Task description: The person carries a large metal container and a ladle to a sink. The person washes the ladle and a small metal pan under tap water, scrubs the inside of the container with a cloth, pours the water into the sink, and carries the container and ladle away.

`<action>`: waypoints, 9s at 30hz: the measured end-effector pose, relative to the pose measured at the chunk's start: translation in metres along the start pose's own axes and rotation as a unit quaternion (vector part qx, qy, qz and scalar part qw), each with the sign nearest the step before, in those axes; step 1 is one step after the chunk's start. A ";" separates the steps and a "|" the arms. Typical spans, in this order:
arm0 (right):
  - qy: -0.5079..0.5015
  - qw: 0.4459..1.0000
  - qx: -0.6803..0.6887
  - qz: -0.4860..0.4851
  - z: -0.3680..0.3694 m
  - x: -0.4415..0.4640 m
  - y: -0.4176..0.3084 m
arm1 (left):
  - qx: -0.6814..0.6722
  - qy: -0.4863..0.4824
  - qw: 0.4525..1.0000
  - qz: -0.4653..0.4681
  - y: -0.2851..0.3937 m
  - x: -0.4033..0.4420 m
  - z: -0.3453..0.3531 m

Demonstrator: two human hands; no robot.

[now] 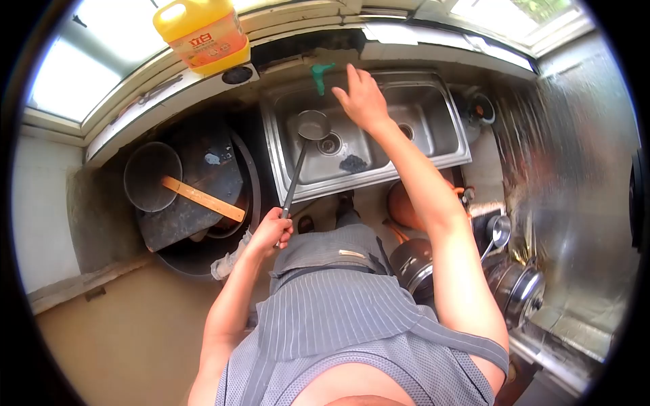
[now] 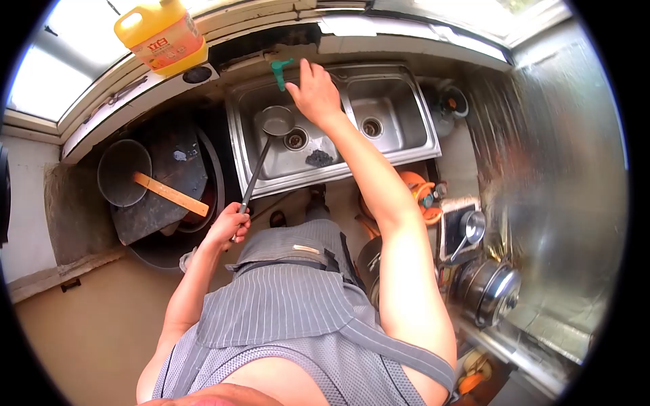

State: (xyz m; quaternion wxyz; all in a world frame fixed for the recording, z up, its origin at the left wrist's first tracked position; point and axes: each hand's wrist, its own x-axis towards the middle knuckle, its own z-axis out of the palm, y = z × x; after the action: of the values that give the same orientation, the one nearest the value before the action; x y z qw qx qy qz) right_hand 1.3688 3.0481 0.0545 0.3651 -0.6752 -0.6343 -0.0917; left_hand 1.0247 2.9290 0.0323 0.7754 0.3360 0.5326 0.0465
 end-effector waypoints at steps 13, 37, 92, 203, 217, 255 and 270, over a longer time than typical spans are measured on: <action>-0.299 0.926 -0.057 -0.224 0.107 0.077 0.070 | -0.053 0.069 0.994 -0.059 0.008 0.044 0.073; -0.606 0.780 0.006 0.159 0.130 -0.180 0.160 | -0.056 0.119 0.991 -0.038 0.009 0.055 0.087; -0.270 0.958 -0.031 -0.090 0.085 0.079 0.038 | -0.137 0.080 0.985 -0.075 0.023 0.063 0.068; -0.705 0.700 0.111 0.019 0.286 -0.153 0.143 | -0.035 0.102 0.988 -0.110 0.010 0.044 0.099; -0.649 0.714 0.239 0.110 0.265 -0.134 0.112 | -0.018 0.094 0.986 -0.137 0.022 0.045 0.096; -0.474 0.734 0.301 0.382 0.257 -0.201 0.105 | 0.494 0.082 0.863 -0.073 0.069 0.055 -0.014; -0.551 0.814 0.107 -0.152 0.253 -0.201 0.197 | 0.509 0.087 0.855 -0.040 0.061 0.062 -0.030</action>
State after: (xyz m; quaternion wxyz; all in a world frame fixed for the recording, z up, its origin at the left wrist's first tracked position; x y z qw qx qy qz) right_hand 1.4295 3.0577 -0.3191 0.0064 -0.4640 -0.8299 0.3096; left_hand 1.0432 3.0171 0.0116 0.4478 0.6567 0.5604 -0.2328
